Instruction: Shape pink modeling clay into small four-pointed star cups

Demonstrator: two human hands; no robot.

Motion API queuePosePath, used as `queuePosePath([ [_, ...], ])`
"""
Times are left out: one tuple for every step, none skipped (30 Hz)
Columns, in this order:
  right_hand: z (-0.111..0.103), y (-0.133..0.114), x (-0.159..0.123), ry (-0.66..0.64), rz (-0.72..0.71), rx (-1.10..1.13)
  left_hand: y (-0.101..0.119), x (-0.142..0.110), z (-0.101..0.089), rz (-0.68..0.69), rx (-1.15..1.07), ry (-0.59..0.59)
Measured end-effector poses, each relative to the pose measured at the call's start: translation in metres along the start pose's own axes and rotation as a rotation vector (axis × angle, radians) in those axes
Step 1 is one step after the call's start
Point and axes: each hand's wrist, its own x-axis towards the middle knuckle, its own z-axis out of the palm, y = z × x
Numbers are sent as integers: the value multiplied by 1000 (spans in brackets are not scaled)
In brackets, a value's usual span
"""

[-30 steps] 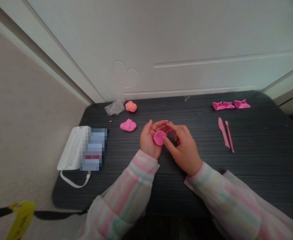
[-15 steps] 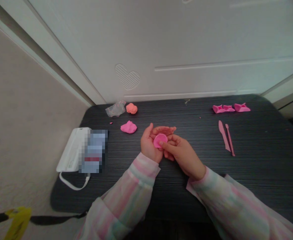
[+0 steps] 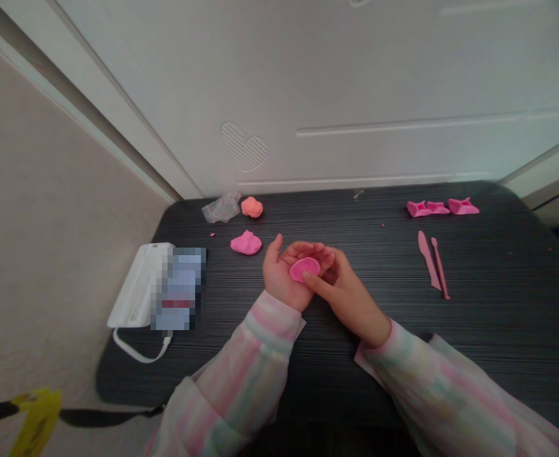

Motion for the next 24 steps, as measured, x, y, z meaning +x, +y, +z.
queuePosePath([
  [1, 1, 0, -23, -6, -21, -1, -1, 1, -22, 11, -3],
  [1, 2, 0, -40, -9, -43, -2, -1, 1, -38, 21, -5],
  [2, 2, 1, -51, -10, -63, -4, -2, 2, -47, 31, -8],
  [2, 3, 1, -57, -7, -81, -5, -2, 2, -49, 38, -12],
  [2, 3, 1, -62, -3, -96, -5, -2, 3, -45, 46, -16],
  [2, 3, 1, -59, -2, -113, -6, -2, 3, -41, 57, -21],
  [3, 2, 0, -54, -2, -132, -6, -2, 2, -36, 68, -28],
  [3, 1, 0, -48, -2, -153, -6, -2, 2, -32, 80, -36],
  [3, -1, -1, -43, -3, -172, -6, -2, 2, -31, 89, -47],
  [3, -2, -1, -38, -5, -186, -6, -1, 1, -31, 95, -58],
  [3, -3, -2, -35, -8, -197, -6, -1, 1, -30, 97, -70],
  [3, -4, -2, -34, -11, -204, -6, -1, 1, -30, 95, -77],
  [3, -5, -3, -36, -12, -209, -5, -1, 1, -31, 92, -77],
  [2, -5, -2, -36, -15, -212, -5, -1, 1, -35, 90, -69],
  [2, -4, -2, -35, -19, -218, -4, -2, 2, -36, 89, -54],
  [1, -4, -2, -34, -25, -229, -4, -2, 3, -37, 89, -35],
  [1, -4, -2, -34, -29, -243, -4, -2, 4, -37, 92, -17],
  [1, -3, -1, -33, -33, -258, -3, -3, 4, -39, 97, -2],
  [1, -3, -1, -33, -36, -273, -3, -3, 5, -40, 103, 6],
  [1, -2, -1, -33, -38, -285, -3, -3, 5, -41, 107, 8],
  [1, -2, -1, -31, -40, -292, -3, -3, 5, -41, 110, 4],
  [1, -2, -1, -22, -49, -291, -3, -2, 4, -36, 108, 1],
  [1, -2, -1, -1, -68, -281, -3, -2, 3, -23, 103, 4],
  [0, -3, -2, 32, -99, -268, -3, -1, 2, -3, 96, 16],
])
